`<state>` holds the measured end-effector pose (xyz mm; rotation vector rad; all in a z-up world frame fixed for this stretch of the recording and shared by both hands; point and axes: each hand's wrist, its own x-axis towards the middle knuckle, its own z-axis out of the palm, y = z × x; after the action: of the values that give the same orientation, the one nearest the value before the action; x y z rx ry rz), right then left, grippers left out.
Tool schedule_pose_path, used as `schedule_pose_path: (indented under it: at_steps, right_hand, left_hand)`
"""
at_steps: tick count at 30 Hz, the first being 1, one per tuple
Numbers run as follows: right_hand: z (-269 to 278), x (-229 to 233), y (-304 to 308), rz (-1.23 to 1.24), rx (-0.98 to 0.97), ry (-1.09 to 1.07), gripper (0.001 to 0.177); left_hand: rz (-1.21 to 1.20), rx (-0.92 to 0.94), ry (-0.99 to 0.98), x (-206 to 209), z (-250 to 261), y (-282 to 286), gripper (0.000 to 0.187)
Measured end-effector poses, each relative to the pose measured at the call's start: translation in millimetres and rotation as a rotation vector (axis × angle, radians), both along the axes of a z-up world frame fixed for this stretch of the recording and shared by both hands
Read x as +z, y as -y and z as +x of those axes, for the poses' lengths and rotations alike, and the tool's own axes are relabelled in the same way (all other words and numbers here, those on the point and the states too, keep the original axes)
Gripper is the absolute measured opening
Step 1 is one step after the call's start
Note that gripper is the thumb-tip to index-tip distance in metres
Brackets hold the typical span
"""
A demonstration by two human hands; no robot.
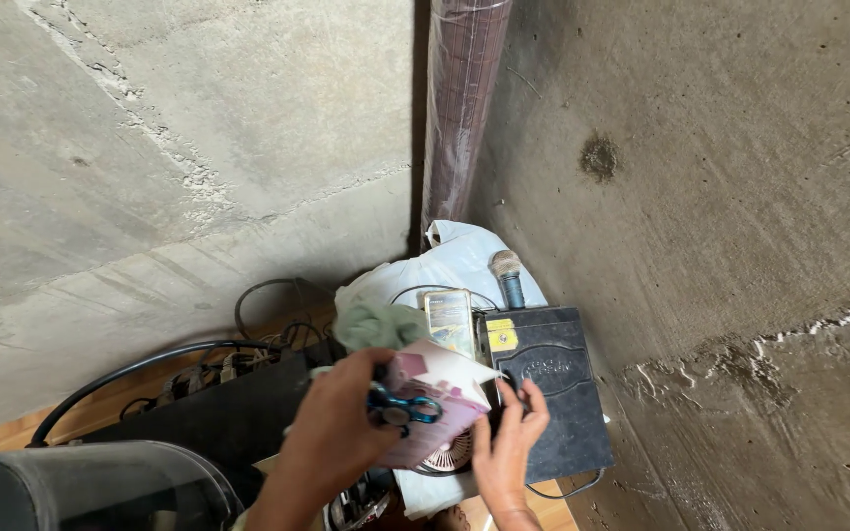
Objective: The person organizes items on a table, then picks up a remote and a red stick from the floor. They place these items on the table and proceed to mop the floor using a spin mop and bucket, repeatedly wringing the mop head.
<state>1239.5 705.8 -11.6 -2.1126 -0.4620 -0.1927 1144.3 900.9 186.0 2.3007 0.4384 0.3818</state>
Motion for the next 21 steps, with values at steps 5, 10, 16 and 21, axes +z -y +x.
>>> schedule_pose_path:
  at_steps: [5,10,16,21]
  right_hand:
    - [23.2,6.4,34.2,0.046,-0.157,-0.035,0.046]
    - [22.5,21.4,41.9,0.095,-0.035,-0.075,0.040]
    - [11.5,43.5,27.7,-0.178,0.147,-0.159,0.057]
    - [7.2,45.5,21.2,-0.482,0.264,-0.247,0.069]
  left_hand:
    - [-0.289,-0.216,-0.355,-57.5,49.8,2.3,0.064]
    - [-0.099,-0.320,-0.192,-130.8,93.1,-9.4,0.065]
    - [0.056,-0.185,-0.476,-167.0,117.5,-10.4,0.055]
    - [0.143,-0.251,-0.346,-180.9,113.6,1.0,0.046]
